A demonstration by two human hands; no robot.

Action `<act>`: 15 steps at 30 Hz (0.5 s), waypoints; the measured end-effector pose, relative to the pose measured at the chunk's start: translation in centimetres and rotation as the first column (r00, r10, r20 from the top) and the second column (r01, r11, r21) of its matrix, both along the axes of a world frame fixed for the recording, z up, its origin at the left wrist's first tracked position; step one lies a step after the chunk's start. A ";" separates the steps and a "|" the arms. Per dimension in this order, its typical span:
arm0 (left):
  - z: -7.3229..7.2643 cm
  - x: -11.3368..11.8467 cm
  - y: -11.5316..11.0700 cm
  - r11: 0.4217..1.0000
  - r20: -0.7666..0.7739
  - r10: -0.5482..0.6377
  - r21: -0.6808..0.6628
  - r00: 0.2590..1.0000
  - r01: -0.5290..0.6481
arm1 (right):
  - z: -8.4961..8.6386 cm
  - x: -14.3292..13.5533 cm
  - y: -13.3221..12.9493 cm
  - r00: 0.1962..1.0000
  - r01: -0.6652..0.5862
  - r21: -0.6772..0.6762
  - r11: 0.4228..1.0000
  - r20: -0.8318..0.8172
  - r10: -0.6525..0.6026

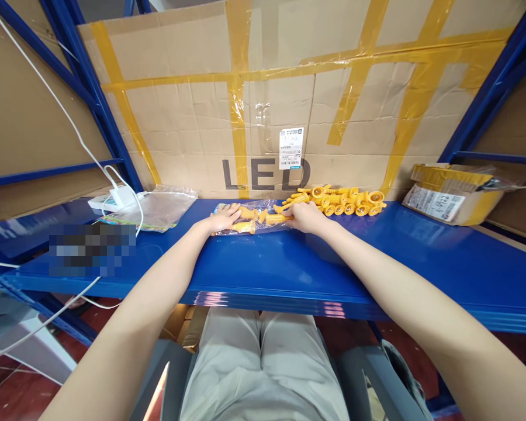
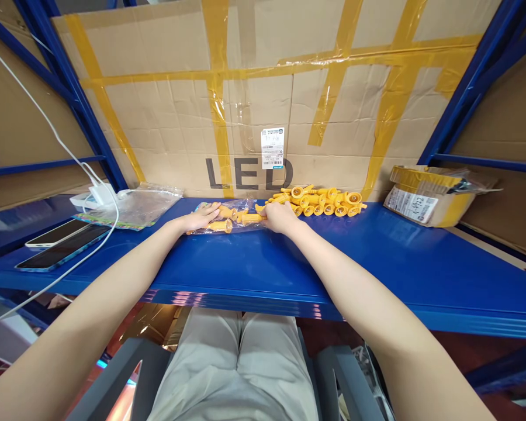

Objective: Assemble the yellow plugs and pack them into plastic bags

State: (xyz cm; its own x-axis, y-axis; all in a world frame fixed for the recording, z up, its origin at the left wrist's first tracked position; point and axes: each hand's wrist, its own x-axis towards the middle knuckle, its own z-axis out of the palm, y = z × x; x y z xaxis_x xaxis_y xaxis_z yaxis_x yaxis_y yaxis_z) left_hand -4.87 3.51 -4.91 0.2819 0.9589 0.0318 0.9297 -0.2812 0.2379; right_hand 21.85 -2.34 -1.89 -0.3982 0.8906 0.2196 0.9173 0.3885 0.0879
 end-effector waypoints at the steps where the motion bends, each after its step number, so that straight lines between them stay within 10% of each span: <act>1: 0.1 0.1 -0.1 1.000 -0.001 0.001 -0.009 1.000 -0.001 | 0.0 0.2 0.1 1.000 0.017 -0.005 1.000 -0.015 -0.018; 8: 0.3 0.3 -0.6 1.000 0.021 -0.010 -0.024 1.000 0.010 | 0.0 0.5 0.3 0.981 -0.077 -0.151 0.985 -0.187 0.048; 15: 0.3 0.2 -0.5 0.998 0.003 -0.033 0.045 0.999 0.033 | -0.7 -0.3 0.6 0.771 -0.311 -0.225 0.923 -0.628 0.107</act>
State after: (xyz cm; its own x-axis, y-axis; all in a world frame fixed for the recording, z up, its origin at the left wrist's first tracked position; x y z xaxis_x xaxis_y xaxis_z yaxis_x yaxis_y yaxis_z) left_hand -4.66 3.05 -4.63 0.3133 0.9467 0.0755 0.9189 -0.3222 0.2276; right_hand 21.58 -1.74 -2.59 -0.4623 0.8607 0.2134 0.6349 0.4893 -0.5979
